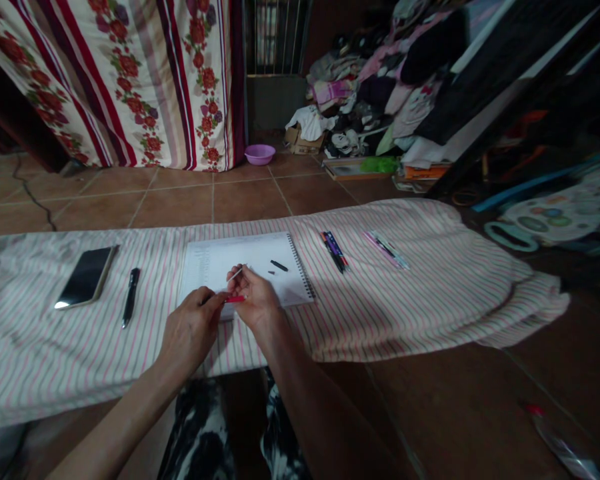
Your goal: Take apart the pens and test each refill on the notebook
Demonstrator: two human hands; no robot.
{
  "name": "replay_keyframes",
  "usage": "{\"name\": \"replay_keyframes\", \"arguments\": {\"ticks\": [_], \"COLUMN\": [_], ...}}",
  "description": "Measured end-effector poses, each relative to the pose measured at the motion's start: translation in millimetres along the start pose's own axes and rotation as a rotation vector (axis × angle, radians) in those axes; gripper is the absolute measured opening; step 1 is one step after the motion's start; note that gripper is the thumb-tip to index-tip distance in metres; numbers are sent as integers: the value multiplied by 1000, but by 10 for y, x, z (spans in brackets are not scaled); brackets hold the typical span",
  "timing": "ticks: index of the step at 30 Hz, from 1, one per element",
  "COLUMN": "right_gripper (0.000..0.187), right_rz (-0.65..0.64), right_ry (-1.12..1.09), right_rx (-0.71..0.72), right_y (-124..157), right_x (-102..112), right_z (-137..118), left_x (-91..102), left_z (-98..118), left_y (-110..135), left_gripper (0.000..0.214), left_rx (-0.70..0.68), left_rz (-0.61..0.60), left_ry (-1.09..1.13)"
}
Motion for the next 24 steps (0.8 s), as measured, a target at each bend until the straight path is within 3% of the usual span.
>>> {"name": "replay_keyframes", "arguments": {"ticks": [9, 24], "right_gripper": [21, 20], "right_rz": [9, -85], "right_ry": [-84, 15], "right_rx": [-11, 17], "right_y": [1, -11], "right_x": [24, -6], "right_z": [-40, -74], "left_x": [-119, -266], "left_z": [-55, -62], "left_y": [78, 156], "left_gripper": [29, 33], "left_rx": [55, 129], "left_rz": [27, 30], "left_ry": [136, 420]}}
Point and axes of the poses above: each hand's wrist, its own y-axis away from the middle knuckle, its own x-axis out of the back of the hand, z = x × y, the point moved 5 cm from there along -y, towards the middle knuckle, and after that the axes turned 6 degrees about -x, right-handed, at the moved point
